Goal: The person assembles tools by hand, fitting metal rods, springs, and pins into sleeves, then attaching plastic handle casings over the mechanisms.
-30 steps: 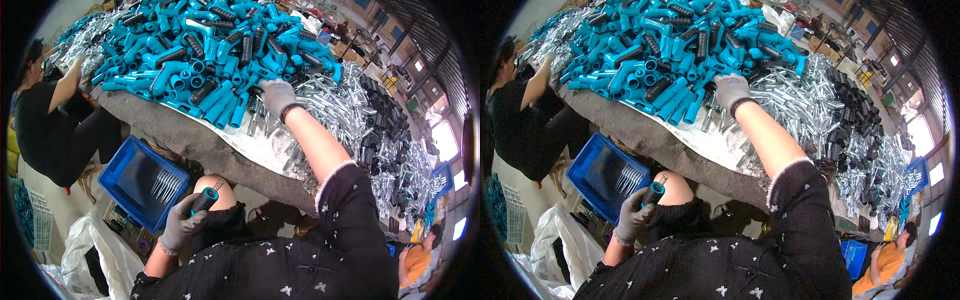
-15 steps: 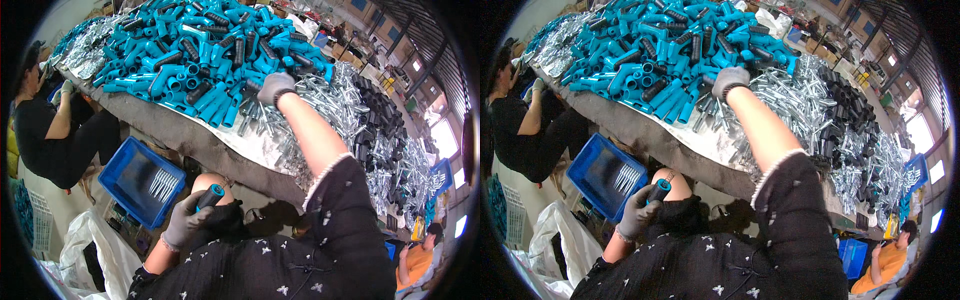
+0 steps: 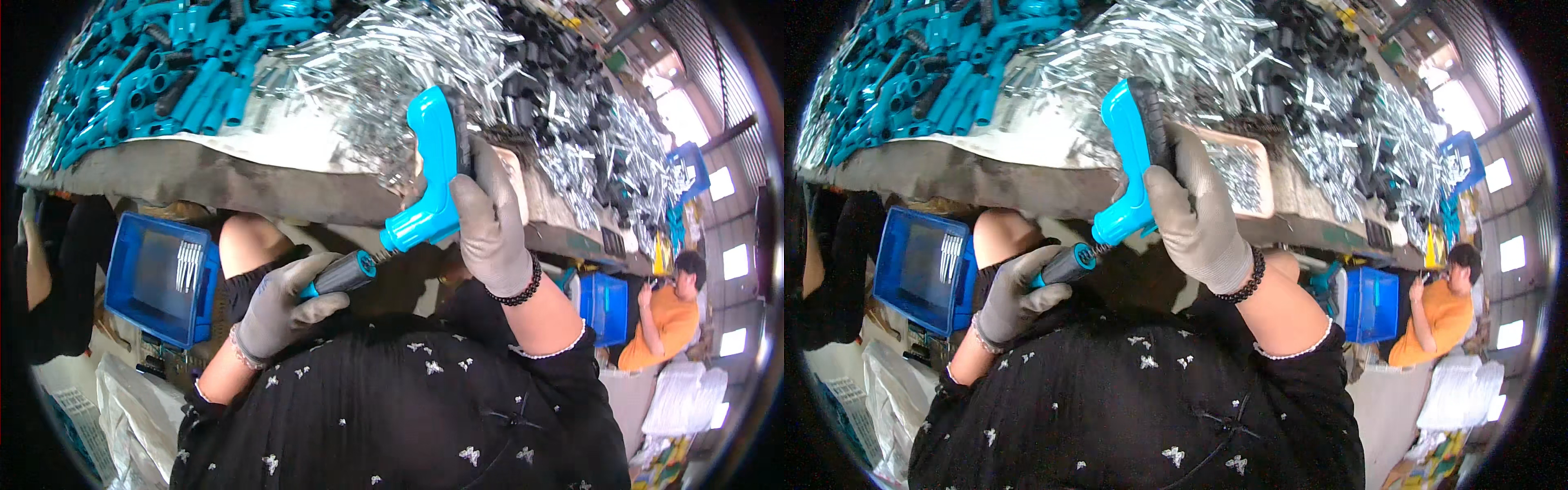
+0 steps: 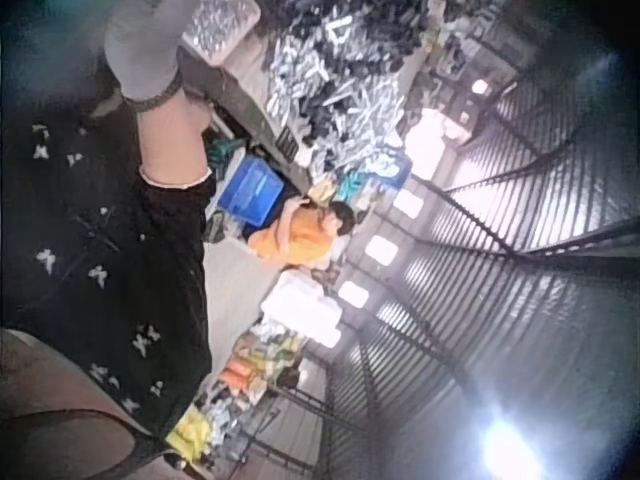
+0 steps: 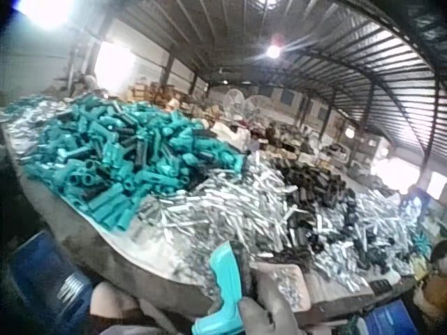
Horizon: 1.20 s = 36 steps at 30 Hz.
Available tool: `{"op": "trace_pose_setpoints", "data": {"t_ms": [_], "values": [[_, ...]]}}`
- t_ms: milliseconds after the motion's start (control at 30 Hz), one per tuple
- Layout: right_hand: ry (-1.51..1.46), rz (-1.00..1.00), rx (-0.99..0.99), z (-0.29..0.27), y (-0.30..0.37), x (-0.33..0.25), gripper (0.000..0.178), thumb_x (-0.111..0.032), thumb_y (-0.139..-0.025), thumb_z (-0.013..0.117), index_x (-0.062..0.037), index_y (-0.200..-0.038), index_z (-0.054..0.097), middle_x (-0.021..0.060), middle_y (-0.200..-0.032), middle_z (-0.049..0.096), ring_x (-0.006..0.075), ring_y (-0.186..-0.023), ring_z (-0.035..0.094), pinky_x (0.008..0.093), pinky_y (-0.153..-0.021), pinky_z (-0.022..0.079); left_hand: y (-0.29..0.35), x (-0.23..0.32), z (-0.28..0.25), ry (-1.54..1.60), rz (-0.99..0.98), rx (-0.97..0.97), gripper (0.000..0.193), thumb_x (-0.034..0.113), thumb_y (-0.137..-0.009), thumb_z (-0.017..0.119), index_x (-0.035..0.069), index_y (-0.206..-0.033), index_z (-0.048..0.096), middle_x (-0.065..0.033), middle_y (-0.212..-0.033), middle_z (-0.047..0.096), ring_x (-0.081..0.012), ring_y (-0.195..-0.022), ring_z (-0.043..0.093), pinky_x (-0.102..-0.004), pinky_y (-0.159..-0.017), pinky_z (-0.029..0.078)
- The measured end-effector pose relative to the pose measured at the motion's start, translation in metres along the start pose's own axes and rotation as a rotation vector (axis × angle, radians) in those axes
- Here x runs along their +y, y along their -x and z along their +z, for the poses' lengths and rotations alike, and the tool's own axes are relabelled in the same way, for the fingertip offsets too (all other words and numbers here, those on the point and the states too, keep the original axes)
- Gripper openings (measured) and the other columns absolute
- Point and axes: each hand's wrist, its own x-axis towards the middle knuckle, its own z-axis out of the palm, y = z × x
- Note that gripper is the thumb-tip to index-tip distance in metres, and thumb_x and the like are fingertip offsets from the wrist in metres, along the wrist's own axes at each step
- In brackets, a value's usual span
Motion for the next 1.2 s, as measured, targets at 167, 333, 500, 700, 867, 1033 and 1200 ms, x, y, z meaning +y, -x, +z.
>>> {"op": "trace_pose_setpoints", "data": {"t_ms": [167,333,500,700,867,1033,1200], "values": [[-0.120,-0.014,0.064,-0.038,0.049,0.003,0.045,-0.027,-0.103,0.047,0.0048,-0.134,0.039,0.0140,-0.101,0.063,0.0188,-0.090,0.066,0.0356,-0.082,0.057,-0.020,0.020,0.029,-0.005,0.073,-0.222,0.052,0.029,-0.085,0.079,-0.002,-0.122,0.061,-0.0184,-0.093,0.068,-0.0309,-0.082,0.068,-0.0361,-0.073,0.052],[0.002,-0.139,0.307,-0.077,0.071,-0.001,0.040,-0.026,-0.102,0.042,0.0047,-0.129,0.042,0.0156,-0.098,0.065,0.0222,-0.085,0.068,0.0356,-0.079,0.058,-0.028,0.027,0.049,0.104,0.020,-0.253,0.050,0.030,-0.086,0.079,-0.001,-0.121,0.062,-0.0169,-0.098,0.070,-0.0243,-0.086,0.069,-0.0347,-0.075,0.053],[-0.113,-0.043,0.165,-0.075,0.085,0.021,0.055,-0.041,-0.099,0.048,0.0044,-0.130,0.040,0.0159,-0.097,0.064,0.0234,-0.085,0.068,0.0359,-0.075,0.057,-0.030,0.040,0.062,0.082,-0.072,-0.304,0.048,0.029,-0.087,0.078,-0.001,-0.121,0.062,-0.0143,-0.097,0.070,-0.0170,-0.084,0.067,-0.0322,-0.075,0.052],[0.060,-0.200,0.191,-0.087,0.097,0.033,0.062,-0.050,-0.098,0.054,0.0024,-0.130,0.042,0.0153,-0.101,0.063,0.0231,-0.089,0.066,0.0372,-0.077,0.056,-0.027,0.036,0.062,0.257,-0.160,-0.324,0.042,0.031,-0.090,0.076,0.000,-0.116,0.065,-0.0037,-0.094,0.068,-0.0077,-0.085,0.057,-0.0290,-0.076,0.049],[0.301,-0.172,0.080,-0.097,0.104,0.024,0.058,-0.046,-0.099,0.052,0.0022,-0.129,0.042,0.0150,-0.103,0.063,0.0193,-0.089,0.063,0.0330,-0.080,0.052,-0.026,0.044,0.059,0.216,-0.276,-0.388,0.043,0.031,-0.091,0.076,0.001,-0.119,0.065,-0.0036,-0.095,0.069,-0.0084,-0.087,0.058,-0.0286,-0.078,0.049],[0.182,-0.194,0.202,-0.089,0.105,0.033,0.055,-0.048,-0.102,0.047,0.0012,-0.126,0.044,0.0123,-0.099,0.064,0.0163,-0.085,0.062,0.0313,-0.074,0.051,-0.027,0.041,0.059,0.189,-0.187,-0.401,0.044,0.030,-0.090,0.076,0.000,-0.121,0.064,-0.0061,-0.097,0.070,-0.0090,-0.089,0.060,-0.0281,-0.080,0.050],[0.053,-0.131,0.276,-0.094,0.098,0.040,0.047,-0.042,-0.104,0.050,0.0020,-0.122,0.046,0.0111,-0.098,0.063,0.0145,-0.087,0.062,0.0299,-0.078,0.052,-0.026,0.039,0.058,0.185,-0.194,-0.369,0.045,0.030,-0.090,0.077,0.000,-0.121,0.064,-0.0070,-0.099,0.070,-0.0103,-0.090,0.061,-0.0289,-0.082,0.050]]}}
